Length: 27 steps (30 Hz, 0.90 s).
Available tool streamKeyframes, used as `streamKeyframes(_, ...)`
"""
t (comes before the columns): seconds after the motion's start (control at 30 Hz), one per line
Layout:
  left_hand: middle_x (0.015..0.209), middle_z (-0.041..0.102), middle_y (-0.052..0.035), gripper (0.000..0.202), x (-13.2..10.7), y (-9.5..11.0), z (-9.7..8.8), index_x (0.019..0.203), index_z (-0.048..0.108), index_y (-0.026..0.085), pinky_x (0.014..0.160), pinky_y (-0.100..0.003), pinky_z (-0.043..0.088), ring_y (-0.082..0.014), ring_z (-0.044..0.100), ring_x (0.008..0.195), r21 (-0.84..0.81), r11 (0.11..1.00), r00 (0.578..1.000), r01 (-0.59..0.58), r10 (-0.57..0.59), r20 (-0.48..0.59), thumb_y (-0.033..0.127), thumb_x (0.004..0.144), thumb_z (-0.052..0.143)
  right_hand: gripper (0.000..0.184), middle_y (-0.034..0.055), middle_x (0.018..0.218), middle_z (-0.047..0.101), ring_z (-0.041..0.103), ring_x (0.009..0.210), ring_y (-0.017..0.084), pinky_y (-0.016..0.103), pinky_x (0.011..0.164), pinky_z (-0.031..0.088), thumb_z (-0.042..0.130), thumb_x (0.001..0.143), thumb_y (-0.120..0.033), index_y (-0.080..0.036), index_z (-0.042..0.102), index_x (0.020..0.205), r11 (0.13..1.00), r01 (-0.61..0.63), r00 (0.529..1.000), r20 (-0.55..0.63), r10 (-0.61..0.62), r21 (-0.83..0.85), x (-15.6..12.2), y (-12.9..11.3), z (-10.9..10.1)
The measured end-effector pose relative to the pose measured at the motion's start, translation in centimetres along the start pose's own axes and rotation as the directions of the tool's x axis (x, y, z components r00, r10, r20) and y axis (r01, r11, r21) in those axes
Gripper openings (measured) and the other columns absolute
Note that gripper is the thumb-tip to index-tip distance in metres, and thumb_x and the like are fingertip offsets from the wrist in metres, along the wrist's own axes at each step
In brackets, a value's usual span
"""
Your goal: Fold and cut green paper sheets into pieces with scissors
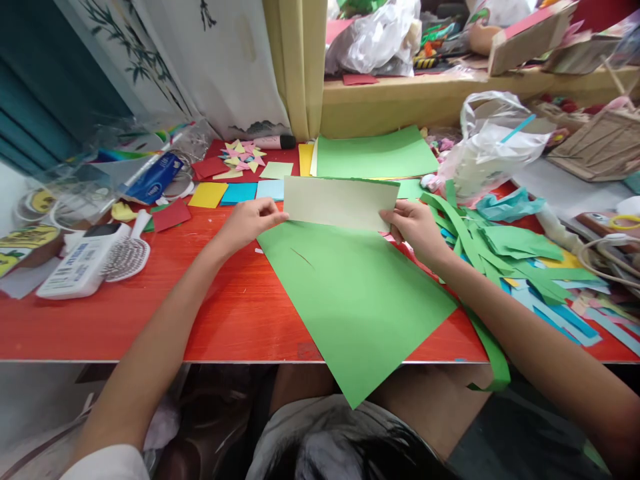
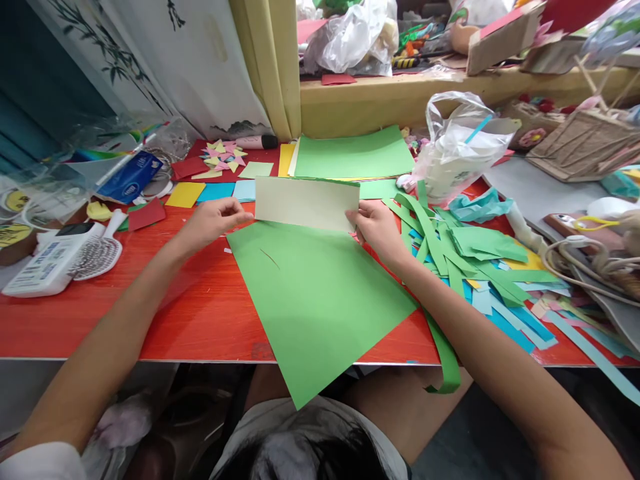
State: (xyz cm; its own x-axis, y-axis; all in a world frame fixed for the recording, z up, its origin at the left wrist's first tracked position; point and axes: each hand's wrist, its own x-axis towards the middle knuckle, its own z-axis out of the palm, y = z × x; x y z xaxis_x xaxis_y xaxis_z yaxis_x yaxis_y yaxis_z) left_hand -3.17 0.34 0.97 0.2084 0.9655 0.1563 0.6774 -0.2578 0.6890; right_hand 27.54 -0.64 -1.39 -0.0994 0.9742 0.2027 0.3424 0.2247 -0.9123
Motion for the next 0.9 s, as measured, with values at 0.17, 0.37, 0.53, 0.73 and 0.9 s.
streamKeyframes(0.17,0.091,0.057,-0.0034,0.023,-0.5,0.6,1.1,0.09,0.062,0.021,0.07,-0.027,0.038,-0.0166,0.051,0.082,0.006,0.981,0.847,-0.193,0.163,0.506,0.037,0.074,0.06,0.025,-0.0072,0.045,0.027,0.022,0.038,0.007,0.026,0.043,0.016,0.059,0.075,-0.026,-0.022,0.041,0.059,0.977,-0.122,0.99,0.085,0.109,0.176,0.2,0.0,-0.1)
streamKeyframes(0.37,0.088,0.049,-0.0031,0.014,-0.5,0.1,2.1,0.077,0.058,0.019,0.072,-0.027,0.037,-0.0156,0.048,0.078,0.095,0.96,0.81,-0.265,0.168,0.562,0.03,0.081,0.05,0.021,-0.0072,0.04,0.031,0.024,0.036,0.006,0.026,0.043,0.011,0.058,0.077,-0.027,-0.02,0.047,0.06,0.97,-0.211,0.968,0.165,0.19,0.123,-0.1,0.2,0.6)
streamKeyframes(0.53,0.086,0.046,-0.0032,0.012,-1.0,0.7,2.0,0.075,0.051,0.019,0.07,-0.027,0.037,-0.0156,0.048,0.077,0.105,0.953,0.802,-0.284,0.176,0.57,0.024,0.083,0.044,0.017,-0.0082,0.038,0.033,0.024,0.035,0.006,0.025,0.043,0.014,0.056,0.078,-0.027,-0.018,0.05,0.064,0.974,-0.212,0.958,0.215,0.192,0.075,-0.4,0.2,1.3)
streamKeyframes(0.73,0.085,0.047,-0.0035,0.011,-0.9,0.7,1.7,0.075,0.047,0.019,0.069,-0.027,0.037,-0.0158,0.046,0.075,0.111,0.947,0.784,-0.3,0.179,0.594,0.023,0.083,0.042,0.013,-0.0087,0.036,0.036,0.027,0.034,0.006,0.024,0.043,0.018,0.056,0.077,-0.025,-0.017,0.052,0.068,0.981,-0.195,0.955,0.232,0.185,0.021,-0.6,0.2,1.4)
streamKeyframes(0.9,0.084,0.053,-0.0026,0.009,-0.8,1.0,1.5,0.079,0.049,0.019,0.067,-0.026,0.036,-0.0157,0.047,0.077,0.122,0.959,0.814,-0.255,0.146,0.562,0.026,0.082,0.044,0.016,-0.0089,0.036,0.036,0.027,0.034,0.005,0.024,0.043,0.018,0.055,0.079,-0.024,-0.017,0.049,0.065,0.982,-0.188,0.955,0.238,0.176,0.03,-0.6,0.2,1.3)
